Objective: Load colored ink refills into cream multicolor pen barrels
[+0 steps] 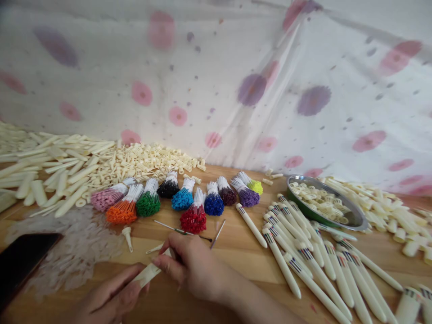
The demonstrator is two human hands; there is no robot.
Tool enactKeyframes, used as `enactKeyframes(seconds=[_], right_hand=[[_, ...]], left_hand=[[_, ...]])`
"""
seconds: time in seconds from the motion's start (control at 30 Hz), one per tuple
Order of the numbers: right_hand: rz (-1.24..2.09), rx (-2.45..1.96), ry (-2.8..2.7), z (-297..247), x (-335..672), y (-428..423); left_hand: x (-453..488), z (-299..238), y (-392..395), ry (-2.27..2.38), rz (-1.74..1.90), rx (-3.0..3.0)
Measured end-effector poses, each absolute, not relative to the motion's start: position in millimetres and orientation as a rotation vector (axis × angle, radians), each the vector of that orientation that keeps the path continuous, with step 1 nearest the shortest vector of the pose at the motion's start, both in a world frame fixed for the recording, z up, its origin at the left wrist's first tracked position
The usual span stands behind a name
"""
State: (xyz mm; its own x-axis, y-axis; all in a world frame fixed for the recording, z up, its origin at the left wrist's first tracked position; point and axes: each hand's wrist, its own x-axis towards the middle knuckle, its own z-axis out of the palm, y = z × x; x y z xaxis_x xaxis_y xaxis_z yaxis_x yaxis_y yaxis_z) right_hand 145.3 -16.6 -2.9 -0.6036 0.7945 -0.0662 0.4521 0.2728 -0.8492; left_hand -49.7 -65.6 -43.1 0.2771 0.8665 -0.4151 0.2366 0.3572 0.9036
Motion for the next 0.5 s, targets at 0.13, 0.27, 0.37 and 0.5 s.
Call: enactKeyframes(seconds=[0.13,0.27,0.37,0.5], right_hand=[[1.444,-1.217,-1.945,-15.2,136.6,-17.5],[1.508,-1.254,-1.795,-23.2,130.9,-17.5],[1.552,-1.18,-1.762,-22.8,131.4,-16.7],[1.416,-1.046,-1.907,-17.7,137.5,-16.6]], left_hand=[[-53.7,-46.6,-63.0,1.33,0.672,1.666],[-55.9,-48.1,-58.8,1.381,0.726,2.021],[-58.4,-45.3,-56.3,1.47,0.77,2.161],[-60.1,-37.1,-52.8,1.381,0.808,2.027]])
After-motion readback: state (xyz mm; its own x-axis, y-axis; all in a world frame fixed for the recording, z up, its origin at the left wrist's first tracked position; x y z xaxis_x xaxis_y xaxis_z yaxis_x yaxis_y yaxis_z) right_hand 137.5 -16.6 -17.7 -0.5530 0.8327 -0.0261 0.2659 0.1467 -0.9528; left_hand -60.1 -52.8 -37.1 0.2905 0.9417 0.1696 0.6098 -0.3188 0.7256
